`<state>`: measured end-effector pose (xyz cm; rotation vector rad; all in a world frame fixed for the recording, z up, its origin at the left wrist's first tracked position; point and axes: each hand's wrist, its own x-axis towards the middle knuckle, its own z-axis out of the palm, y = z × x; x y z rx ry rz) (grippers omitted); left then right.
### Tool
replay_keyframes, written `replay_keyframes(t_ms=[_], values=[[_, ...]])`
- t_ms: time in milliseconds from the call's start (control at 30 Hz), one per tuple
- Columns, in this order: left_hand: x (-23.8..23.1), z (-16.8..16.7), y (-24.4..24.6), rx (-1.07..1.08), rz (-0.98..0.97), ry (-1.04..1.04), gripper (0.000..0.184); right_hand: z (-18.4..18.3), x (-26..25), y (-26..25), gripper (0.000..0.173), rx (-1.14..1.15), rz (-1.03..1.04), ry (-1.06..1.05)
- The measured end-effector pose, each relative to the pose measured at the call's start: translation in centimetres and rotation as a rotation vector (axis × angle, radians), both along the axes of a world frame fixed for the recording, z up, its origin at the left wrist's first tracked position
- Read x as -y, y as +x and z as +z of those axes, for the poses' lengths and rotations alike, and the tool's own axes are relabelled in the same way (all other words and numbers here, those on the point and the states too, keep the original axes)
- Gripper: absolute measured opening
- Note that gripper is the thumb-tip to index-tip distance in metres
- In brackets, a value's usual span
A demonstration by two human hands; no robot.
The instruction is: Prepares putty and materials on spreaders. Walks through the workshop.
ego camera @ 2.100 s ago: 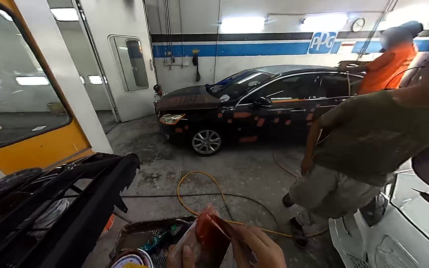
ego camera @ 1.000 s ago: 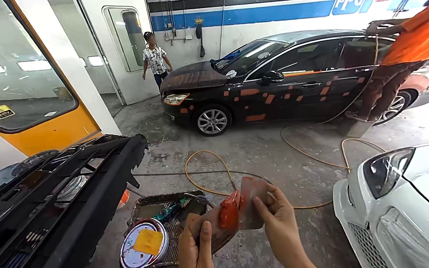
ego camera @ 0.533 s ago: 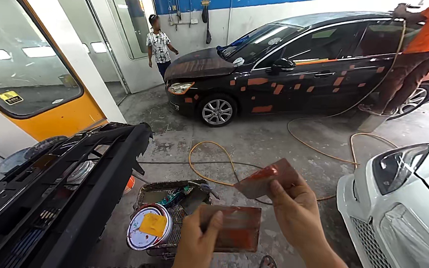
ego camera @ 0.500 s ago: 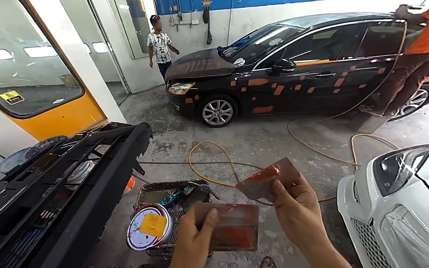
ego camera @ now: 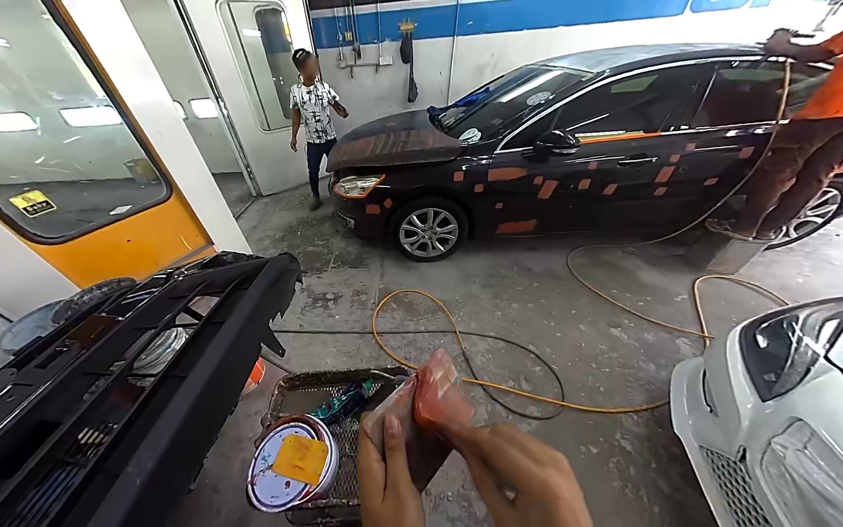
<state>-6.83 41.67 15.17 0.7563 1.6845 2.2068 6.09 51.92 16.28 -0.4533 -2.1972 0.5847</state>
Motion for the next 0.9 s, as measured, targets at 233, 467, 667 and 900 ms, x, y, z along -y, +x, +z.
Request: replay_keyframes(t_ms=[233, 467, 667, 900], values=[[0.0, 0.7, 0.3, -0.028, -0.021, 0.041, 0.032, 1.1, 0.3, -0.3, 0.022, -0.015, -0.037, 0.051], [0.5, 1.2, 0.4, -0.059, 0.012, 0.041, 0.026, 1.5, 0.7, -0.2, 0.022, -0.029, -0.044, 0.054], [0.6, 1.6, 0.7, -0.060, -0.007, 0.064, 0.027, 1.6, 1.0, -0.4, 0.025, -0.029, -0.037, 0.077], [0.9, 1.7, -0.1, -0.093, -0.013, 0.028, 0.022, 1.8, -0.2, 0.2, 0.026, -0.022, -0.024, 0.200]])
